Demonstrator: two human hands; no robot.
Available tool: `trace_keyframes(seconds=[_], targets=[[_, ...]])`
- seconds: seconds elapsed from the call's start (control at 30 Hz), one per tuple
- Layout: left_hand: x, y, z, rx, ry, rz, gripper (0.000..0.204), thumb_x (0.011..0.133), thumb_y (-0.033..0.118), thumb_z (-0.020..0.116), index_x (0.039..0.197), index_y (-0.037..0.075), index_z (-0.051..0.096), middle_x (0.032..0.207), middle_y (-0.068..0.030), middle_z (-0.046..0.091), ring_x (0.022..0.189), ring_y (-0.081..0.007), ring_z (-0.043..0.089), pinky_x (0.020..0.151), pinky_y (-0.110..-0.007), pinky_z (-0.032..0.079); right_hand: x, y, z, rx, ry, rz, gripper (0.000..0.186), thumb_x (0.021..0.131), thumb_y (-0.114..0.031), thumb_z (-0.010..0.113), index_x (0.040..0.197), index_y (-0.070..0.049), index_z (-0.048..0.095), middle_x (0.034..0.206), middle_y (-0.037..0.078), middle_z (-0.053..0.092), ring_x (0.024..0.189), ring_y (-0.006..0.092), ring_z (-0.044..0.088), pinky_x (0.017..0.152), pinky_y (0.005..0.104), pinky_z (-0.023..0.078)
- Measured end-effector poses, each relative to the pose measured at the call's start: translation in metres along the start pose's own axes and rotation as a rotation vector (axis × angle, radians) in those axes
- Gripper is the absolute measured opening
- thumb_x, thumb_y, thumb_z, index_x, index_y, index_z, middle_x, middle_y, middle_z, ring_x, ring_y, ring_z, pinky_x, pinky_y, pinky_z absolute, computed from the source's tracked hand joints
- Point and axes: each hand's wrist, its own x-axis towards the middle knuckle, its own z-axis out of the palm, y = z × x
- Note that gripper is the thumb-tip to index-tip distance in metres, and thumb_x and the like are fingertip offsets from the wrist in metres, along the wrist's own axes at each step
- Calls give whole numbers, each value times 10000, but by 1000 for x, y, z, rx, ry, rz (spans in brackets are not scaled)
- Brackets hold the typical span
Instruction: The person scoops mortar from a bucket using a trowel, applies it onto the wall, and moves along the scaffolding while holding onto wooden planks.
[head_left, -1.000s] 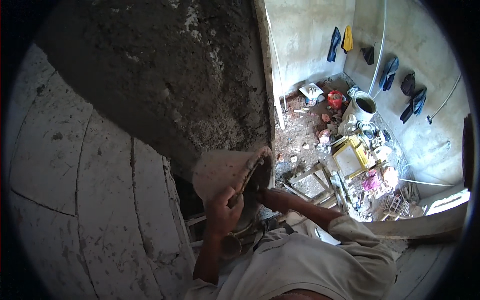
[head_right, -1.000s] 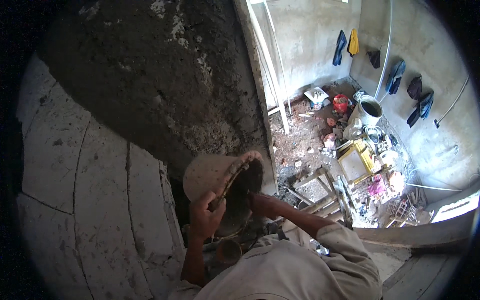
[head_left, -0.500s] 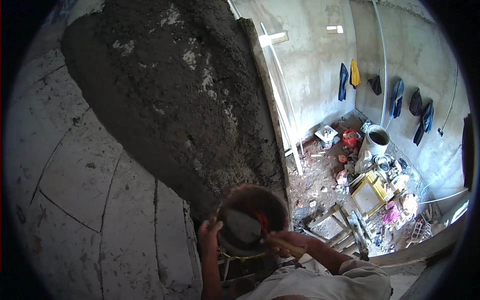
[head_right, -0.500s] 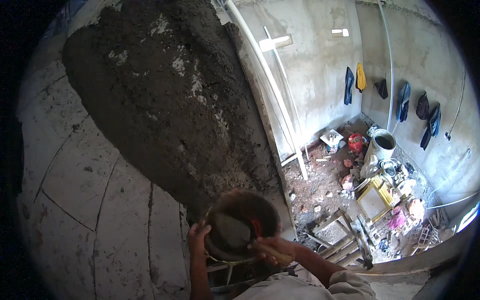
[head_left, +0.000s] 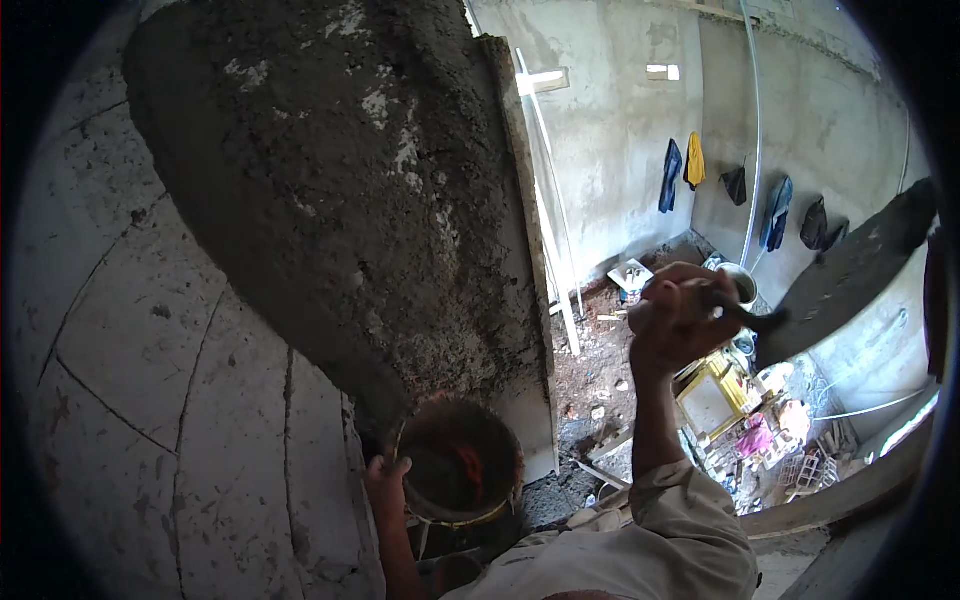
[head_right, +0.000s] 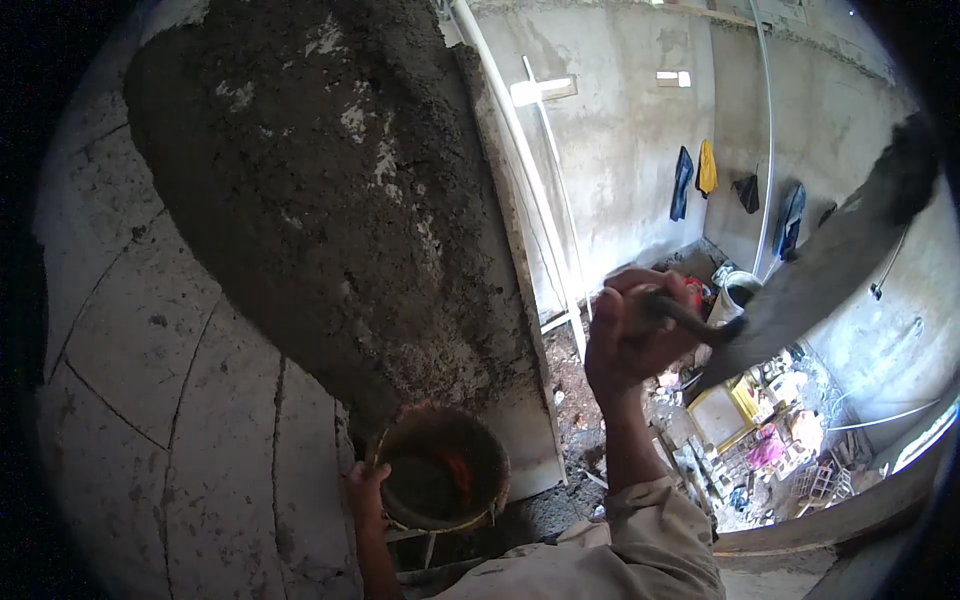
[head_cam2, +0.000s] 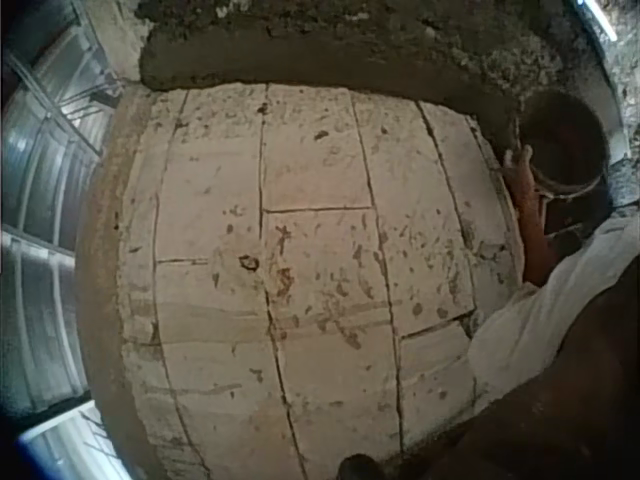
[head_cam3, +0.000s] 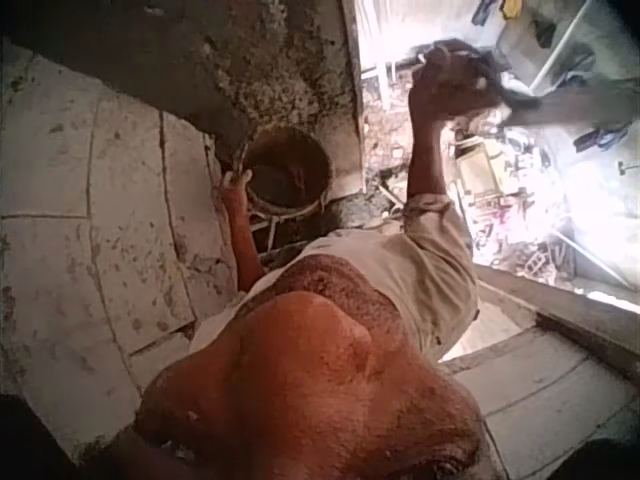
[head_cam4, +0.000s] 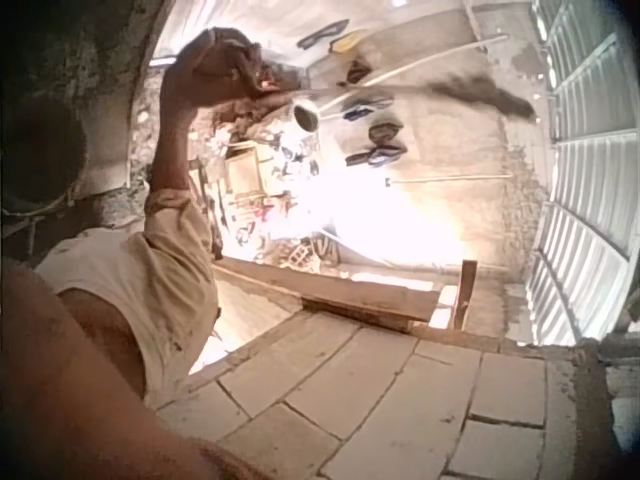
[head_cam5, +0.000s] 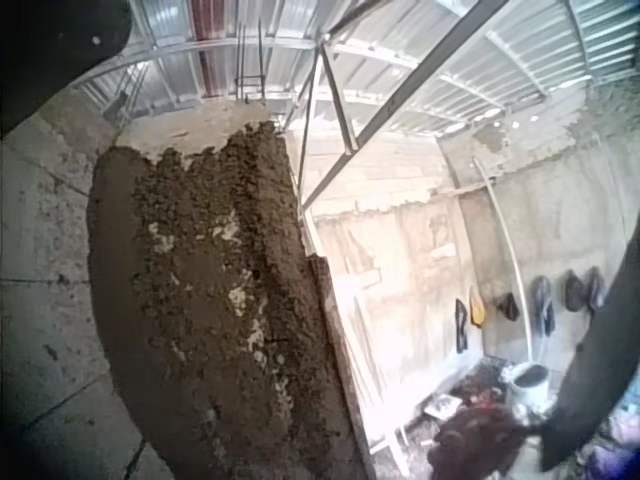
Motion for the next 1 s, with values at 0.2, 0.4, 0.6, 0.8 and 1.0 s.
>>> trace_keyframes(seconds=[0.2, 0.4, 0.6, 0.8, 1.0], targets=[[-41, -2, -10, 10, 64, -119, 224, 711, 164, 697, 827, 24, 567, 765, -25, 554, 721, -137, 520, 682, -297, 416, -217, 70, -77, -614, -1340, 839, 446, 919, -301, 500, 1291, -77, 397, 931, 226, 636, 833, 436, 608, 719, 518, 476], [-34, -40, -11, 85, 78, -204, 258, 715, 182, 704, 857, 5, 581, 757, -26, 565, 693, -143, 501, 663, -318, 418, -274, -39, -219, -285, -1715, 1098, 683, 893, -430, 557, 1376, -24, 296, 1050, 252, 609, 840, 396, 626, 760, 465, 480], [-27, 40, 10, 331, -193, 9, 204, 815, 166, 674, 913, 24, 565, 831, 12, 535, 738, -79, 478, 676, -253, 406, -191, -16, -173, -338, -1969, 743, 426, 878, -357, 556, 1213, -117, 447, 889, 184, 633, 739, 371, 629, 630, 482, 486], [-16, 78, 28, 53, -398, 125, 143, 808, 120, 678, 855, 33, 574, 790, 24, 543, 723, -38, 450, 639, -227, 379, -188, -25, -102, -470, -1816, 613, 381, 897, -286, 525, 1219, -106, 429, 932, 212, 612, 730, 402, 616, 600, 501, 482], [-25, 109, 47, -112, -473, 166, 216, 813, 63, 663, 734, 62, 462, 742, 64, 436, 680, -24, 358, 594, -205, 322, -192, -31, -118, -419, -1955, 368, 438, 891, -243, 494, 1284, -86, 382, 888, 250, 605, 682, 414, 622, 588, 512, 488]])
